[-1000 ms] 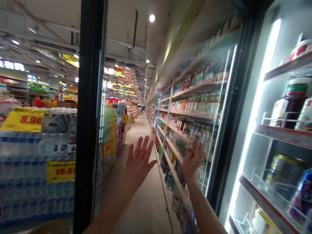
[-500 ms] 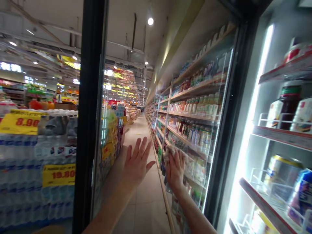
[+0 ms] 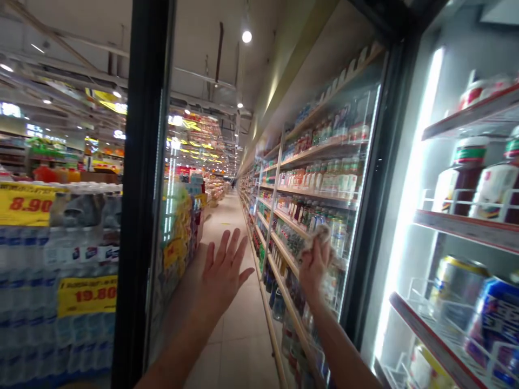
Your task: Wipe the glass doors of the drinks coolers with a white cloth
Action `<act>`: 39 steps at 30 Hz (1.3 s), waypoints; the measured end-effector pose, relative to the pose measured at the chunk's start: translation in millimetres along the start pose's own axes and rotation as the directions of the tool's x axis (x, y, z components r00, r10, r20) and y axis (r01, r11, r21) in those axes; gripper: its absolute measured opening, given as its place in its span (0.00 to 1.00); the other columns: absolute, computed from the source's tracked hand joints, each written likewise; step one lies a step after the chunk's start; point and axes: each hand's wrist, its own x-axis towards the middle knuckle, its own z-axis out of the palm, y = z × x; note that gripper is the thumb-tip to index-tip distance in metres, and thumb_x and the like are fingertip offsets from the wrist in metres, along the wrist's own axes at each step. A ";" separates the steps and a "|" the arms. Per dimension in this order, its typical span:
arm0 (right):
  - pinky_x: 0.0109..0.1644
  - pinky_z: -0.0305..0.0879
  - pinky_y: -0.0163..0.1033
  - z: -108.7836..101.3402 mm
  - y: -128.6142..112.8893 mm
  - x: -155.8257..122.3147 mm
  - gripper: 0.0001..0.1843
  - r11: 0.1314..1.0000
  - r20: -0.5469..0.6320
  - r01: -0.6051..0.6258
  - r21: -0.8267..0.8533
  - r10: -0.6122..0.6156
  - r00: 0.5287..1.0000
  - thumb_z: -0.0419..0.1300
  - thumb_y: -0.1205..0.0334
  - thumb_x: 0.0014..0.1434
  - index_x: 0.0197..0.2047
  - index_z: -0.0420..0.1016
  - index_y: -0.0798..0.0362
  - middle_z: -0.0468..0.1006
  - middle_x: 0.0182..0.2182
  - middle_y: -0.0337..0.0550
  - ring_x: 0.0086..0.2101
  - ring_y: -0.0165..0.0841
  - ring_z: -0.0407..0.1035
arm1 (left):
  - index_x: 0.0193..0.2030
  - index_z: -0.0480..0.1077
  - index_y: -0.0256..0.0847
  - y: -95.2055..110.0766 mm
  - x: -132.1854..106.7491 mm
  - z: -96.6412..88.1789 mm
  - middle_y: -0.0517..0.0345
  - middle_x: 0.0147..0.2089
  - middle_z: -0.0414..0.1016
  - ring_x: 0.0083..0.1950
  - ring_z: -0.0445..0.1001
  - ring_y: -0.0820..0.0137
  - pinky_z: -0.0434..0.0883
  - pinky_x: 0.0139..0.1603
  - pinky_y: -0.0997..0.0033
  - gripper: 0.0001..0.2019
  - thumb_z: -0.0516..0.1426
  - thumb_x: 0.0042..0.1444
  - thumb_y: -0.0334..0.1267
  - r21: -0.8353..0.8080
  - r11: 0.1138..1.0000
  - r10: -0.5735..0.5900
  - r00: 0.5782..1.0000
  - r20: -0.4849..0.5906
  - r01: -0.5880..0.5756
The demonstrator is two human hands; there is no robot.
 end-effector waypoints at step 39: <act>0.64 0.51 0.56 39.1 -27.3 185.0 0.26 0.965 -0.048 0.258 0.038 -0.256 0.965 0.45 0.69 0.58 0.58 0.66 0.47 0.56 0.64 0.44 0.65 0.39 0.45 | 0.67 0.48 0.41 -3.5 -1.1 13.2 0.48 0.66 0.57 0.70 0.45 0.61 0.42 0.69 0.53 0.34 0.48 0.59 0.55 0.003 1.000 0.006 0.998 -0.066 -0.006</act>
